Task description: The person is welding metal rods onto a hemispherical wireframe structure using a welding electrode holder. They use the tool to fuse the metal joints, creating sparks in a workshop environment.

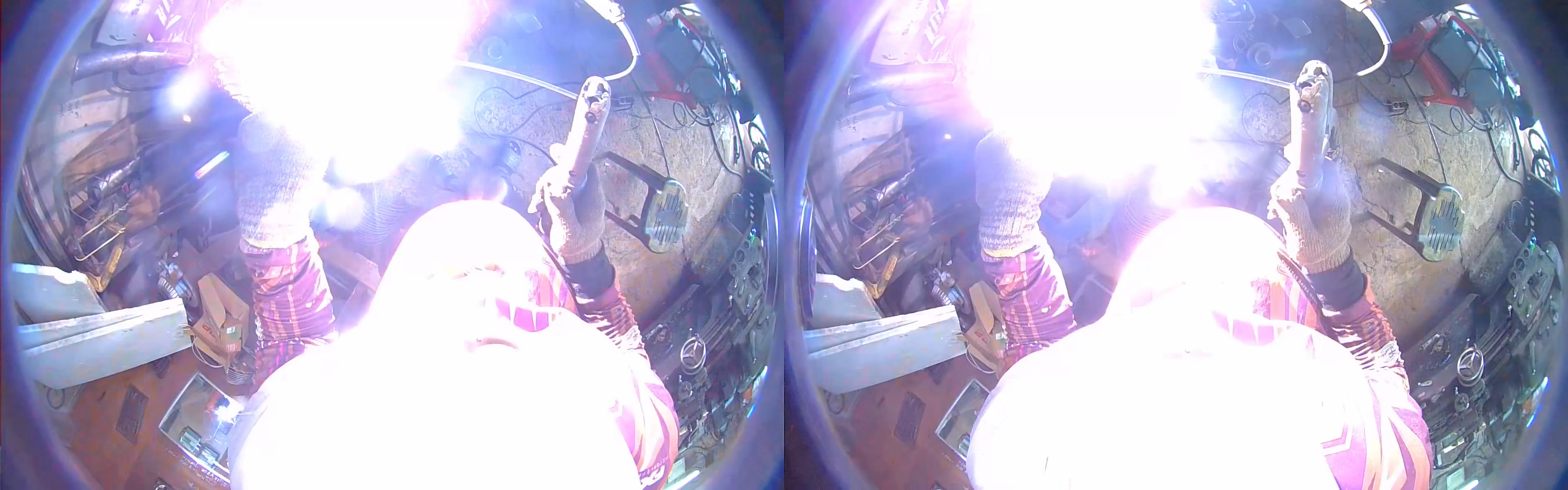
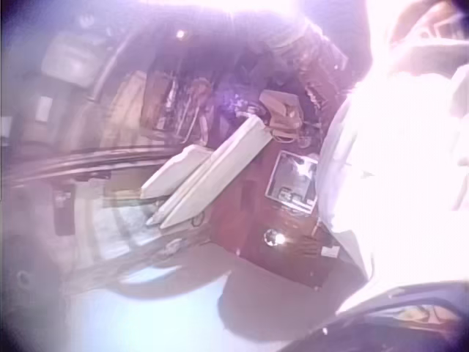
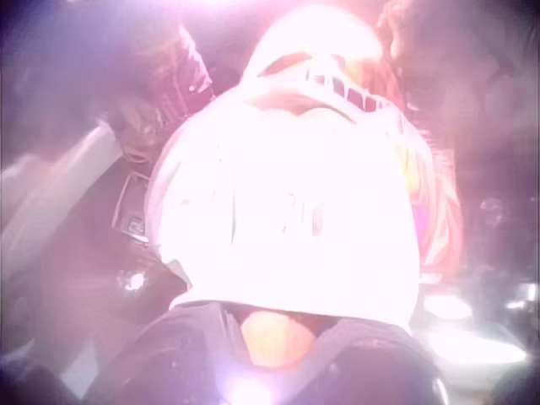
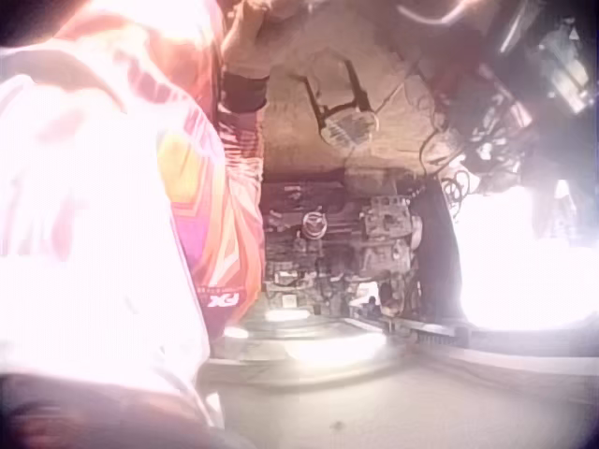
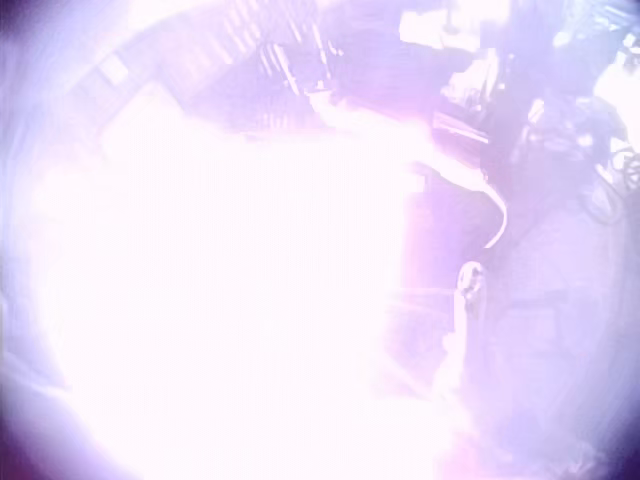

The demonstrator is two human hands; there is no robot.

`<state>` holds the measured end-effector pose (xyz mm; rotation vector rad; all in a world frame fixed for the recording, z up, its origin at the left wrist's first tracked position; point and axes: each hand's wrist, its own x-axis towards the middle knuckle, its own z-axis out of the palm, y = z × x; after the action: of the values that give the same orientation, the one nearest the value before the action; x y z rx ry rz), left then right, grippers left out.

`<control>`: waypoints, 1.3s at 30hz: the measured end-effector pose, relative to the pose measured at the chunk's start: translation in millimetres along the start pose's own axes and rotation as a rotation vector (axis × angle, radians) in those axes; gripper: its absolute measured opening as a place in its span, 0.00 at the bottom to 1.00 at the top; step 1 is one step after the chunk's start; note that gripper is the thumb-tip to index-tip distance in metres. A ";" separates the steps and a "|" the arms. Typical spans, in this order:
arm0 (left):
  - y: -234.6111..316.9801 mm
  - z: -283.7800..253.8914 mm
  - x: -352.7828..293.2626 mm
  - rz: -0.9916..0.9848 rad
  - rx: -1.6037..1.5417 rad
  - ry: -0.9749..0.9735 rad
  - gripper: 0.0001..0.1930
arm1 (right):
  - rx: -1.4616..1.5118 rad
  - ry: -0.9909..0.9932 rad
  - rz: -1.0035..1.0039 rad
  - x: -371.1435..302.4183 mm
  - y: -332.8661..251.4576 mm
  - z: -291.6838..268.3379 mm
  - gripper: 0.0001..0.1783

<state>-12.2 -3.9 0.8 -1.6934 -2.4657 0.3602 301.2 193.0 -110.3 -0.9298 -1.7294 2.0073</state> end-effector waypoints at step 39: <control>7.7 18.8 -8.9 -0.472 -0.628 0.068 0.13 | 0.096 0.058 -0.068 -2.7 -11.2 3.5 0.34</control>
<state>-6.5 -11.8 -19.2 -1.1547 -2.9927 -0.5641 299.0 191.0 -98.6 -0.8775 -1.5972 1.9816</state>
